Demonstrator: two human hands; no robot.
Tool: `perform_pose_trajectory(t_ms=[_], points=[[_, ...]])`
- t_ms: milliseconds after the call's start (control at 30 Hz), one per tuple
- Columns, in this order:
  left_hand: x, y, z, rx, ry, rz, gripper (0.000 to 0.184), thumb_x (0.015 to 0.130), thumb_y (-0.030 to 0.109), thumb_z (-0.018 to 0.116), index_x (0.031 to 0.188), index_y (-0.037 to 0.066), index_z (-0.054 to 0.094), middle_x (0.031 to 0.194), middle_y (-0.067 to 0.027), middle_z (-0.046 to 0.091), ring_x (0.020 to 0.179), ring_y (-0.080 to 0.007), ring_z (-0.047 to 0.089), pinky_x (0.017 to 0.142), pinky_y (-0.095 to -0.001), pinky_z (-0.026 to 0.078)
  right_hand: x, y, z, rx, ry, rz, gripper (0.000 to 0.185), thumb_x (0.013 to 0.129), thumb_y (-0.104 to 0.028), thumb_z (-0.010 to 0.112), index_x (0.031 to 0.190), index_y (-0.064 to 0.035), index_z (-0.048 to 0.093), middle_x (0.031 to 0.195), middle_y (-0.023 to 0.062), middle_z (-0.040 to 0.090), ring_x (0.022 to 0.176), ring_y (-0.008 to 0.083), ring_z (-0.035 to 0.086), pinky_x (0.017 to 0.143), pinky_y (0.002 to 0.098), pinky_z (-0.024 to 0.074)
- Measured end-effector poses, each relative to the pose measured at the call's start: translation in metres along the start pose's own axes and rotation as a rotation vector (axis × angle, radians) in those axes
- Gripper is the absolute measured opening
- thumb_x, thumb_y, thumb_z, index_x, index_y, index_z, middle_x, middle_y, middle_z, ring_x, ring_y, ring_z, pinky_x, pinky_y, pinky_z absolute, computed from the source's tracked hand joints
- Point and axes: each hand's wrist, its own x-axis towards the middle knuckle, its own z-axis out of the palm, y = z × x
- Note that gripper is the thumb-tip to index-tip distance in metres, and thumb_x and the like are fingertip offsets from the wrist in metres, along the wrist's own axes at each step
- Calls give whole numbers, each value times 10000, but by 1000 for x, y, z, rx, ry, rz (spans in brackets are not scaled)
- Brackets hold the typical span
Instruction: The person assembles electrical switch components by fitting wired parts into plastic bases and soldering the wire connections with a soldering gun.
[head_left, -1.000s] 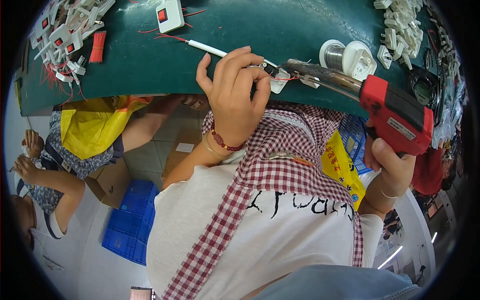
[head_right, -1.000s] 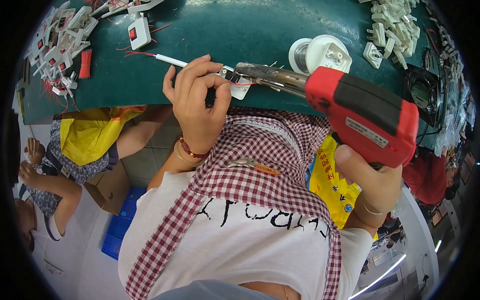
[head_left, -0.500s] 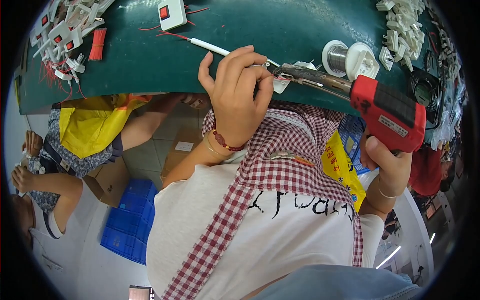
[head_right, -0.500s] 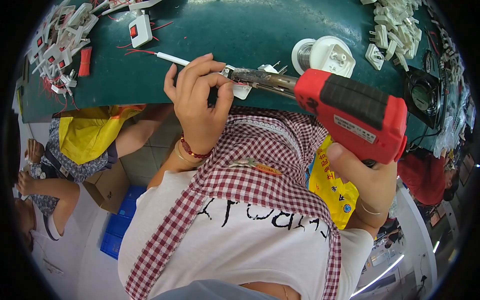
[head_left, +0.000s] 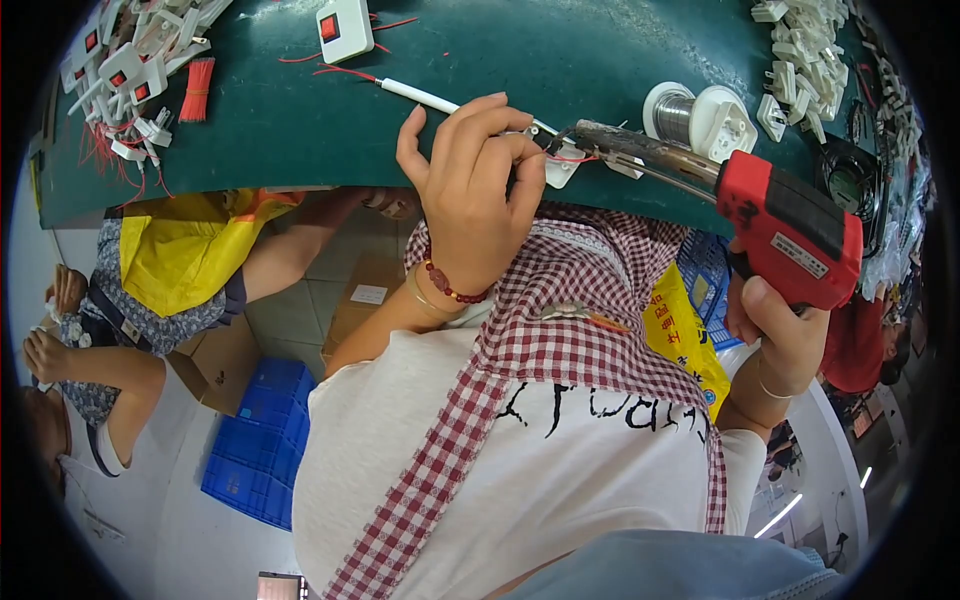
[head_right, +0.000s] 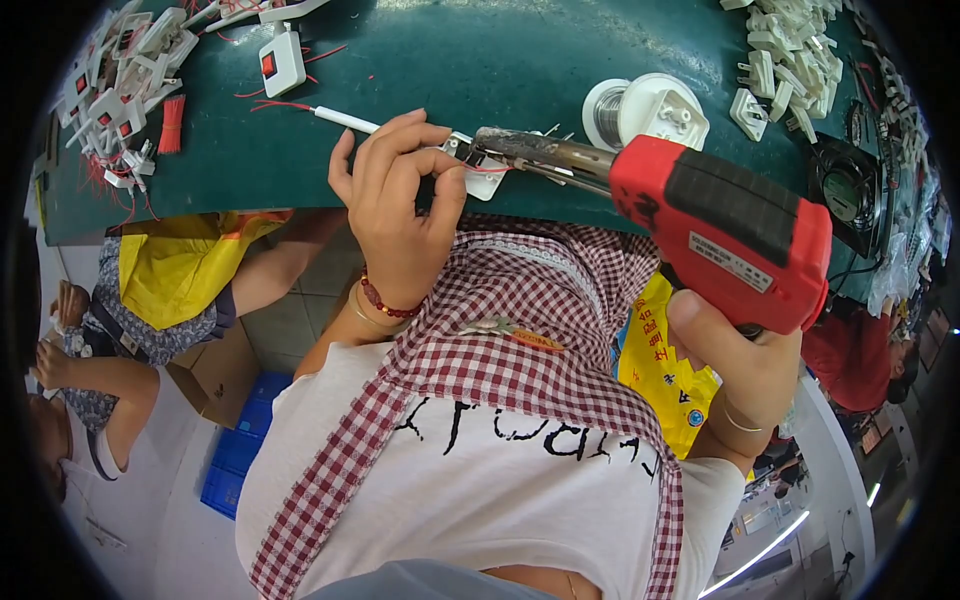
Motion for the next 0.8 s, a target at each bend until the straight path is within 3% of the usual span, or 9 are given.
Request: perform_pose_trajectory(t_ms=[300, 500, 567, 800], points=[[1, 2, -2, 5, -15, -20, 81, 721, 48, 656, 745, 84, 588, 969, -16, 631, 1041, -224, 594, 1021, -456, 241, 1, 1, -5, 26, -56, -42, 407, 841, -207, 602, 1084, 98, 483, 524, 61, 494, 350, 78, 384, 354, 209, 308], [1, 2, -1, -6, -16, -8, 98, 724, 44, 652, 755, 93, 573, 963, -18, 602, 1020, -219, 593, 1021, -488, 207, -2, 7, -4, 110, 57, -125, 428, 830, -244, 595, 1052, 103, 477, 498, 54, 475, 339, 78, 368, 349, 216, 321], [1, 3, -1, -6, -19, -10, 97, 726, 44, 652, 757, 93, 574, 963, -18, 603, 1020, -219, 593, 1021, -489, 207, -5, 13, -13, 296, 7, -95, 416, 784, -96, 614, 1129, 100, 487, 821, 150, 609, 412, 97, 470, 383, 215, 352], [1, 3, 0, -3, -21, -14, 97, 729, 39, 645, 760, 90, 569, 960, -19, 610, 1032, -220, 589, 1019, -489, 211, -14, 27, -10, 415, 21, -159, 419, 805, -177, 592, 1073, 123, 476, 598, 117, 546, 358, 88, 399, 366, 215, 341]])
